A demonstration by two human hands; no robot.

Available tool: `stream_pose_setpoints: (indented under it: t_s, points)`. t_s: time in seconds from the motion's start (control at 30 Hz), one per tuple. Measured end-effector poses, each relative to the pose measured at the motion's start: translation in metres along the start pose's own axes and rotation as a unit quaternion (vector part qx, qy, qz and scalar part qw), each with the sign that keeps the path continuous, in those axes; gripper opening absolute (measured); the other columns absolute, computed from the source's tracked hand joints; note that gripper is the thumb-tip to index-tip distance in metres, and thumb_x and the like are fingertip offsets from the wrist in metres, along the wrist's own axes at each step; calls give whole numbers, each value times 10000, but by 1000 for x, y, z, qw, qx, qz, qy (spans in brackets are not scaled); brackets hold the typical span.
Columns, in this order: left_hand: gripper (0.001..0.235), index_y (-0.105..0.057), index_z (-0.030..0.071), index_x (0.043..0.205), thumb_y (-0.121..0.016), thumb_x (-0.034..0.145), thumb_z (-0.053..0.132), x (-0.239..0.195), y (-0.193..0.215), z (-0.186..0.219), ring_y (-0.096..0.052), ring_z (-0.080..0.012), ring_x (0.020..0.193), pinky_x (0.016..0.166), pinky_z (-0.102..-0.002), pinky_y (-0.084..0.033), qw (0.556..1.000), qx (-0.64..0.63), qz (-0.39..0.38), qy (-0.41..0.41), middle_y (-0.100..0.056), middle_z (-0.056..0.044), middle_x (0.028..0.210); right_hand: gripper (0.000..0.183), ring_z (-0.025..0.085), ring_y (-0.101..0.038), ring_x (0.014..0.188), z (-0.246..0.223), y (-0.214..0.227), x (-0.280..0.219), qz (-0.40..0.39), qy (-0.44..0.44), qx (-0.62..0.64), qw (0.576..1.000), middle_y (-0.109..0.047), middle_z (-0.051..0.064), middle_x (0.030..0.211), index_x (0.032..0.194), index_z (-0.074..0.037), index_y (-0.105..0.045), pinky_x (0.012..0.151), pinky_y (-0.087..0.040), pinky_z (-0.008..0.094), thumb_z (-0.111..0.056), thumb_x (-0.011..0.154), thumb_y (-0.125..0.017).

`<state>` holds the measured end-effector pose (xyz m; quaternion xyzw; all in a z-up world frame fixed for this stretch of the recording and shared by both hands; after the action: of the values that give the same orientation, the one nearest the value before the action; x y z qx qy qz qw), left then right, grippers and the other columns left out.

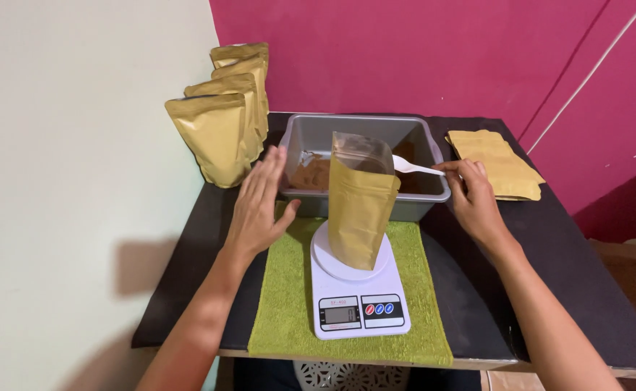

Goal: Scooping coffee powder from a storage bin into a packaging pouch and weighing it on a digital scale.

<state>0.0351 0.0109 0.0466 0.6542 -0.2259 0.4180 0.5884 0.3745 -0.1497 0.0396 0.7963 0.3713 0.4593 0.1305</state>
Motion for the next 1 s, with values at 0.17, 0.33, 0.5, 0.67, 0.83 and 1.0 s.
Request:
stream_pose_setpoints:
  t_s: [0.17,0.33,0.5,0.67,0.83,1.0]
  points:
    - [503,-564,69,1395,-604,1017,398,-11,-18,-2,-496,-295,1411,1056,-452,-468,1000,16,-19,17,-562,-118,1440,239,284,-536,969,2,-1,-2,4,11,3,1000,-640,97,983,1205,-118,-713,963,-429,407,7,1088,-545]
    - [536,-539,69,1411,-594,1006,416,-7,-12,-7,-511,-320,1377,1030,-454,-466,1000,20,-8,16,-544,-154,1460,228,301,-536,955,4,-1,1,11,24,-1,1000,-611,112,928,1205,-106,-709,967,-431,425,0,1082,-549]
    - [713,-277,68,1599,-519,1030,423,-10,5,-4,-376,-365,1483,1162,-480,-374,996,9,84,16,-326,-194,1645,278,297,-534,950,4,-1,-4,11,27,-5,1000,-622,104,961,1208,-119,-712,974,-433,427,25,1083,-510]
    - [572,-504,58,1451,-616,1009,402,-9,-17,-4,-452,-302,1448,1075,-447,-453,998,5,-38,45,-462,-106,1565,280,295,-526,948,-14,9,-2,29,24,-7,999,-631,116,1013,1220,-108,-695,960,-433,418,45,1097,-495]
    - [506,-527,60,1420,-603,1026,367,-9,-14,-1,-469,-295,1439,1090,-426,-436,999,17,-30,30,-515,-109,1509,354,284,-474,888,-21,16,-4,70,12,30,997,-466,130,937,1423,-75,-528,895,-453,423,69,1114,-432]
    - [552,-502,52,1466,-620,1022,355,-9,-13,2,-474,-299,1437,1099,-426,-425,999,22,-16,18,-509,-123,1526,130,378,-508,898,-18,13,-4,66,9,28,997,-523,244,971,1196,41,-564,902,-416,522,46,1106,-470]
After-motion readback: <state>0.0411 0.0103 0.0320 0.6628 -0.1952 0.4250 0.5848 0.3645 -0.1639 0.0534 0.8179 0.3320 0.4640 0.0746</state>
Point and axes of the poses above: each hand's wrist, its own x-axis towards the middle knuckle, its own y-axis out of the back of the hand, z = x × y, the point moved 6 cm from there along x, towards the middle knuckle
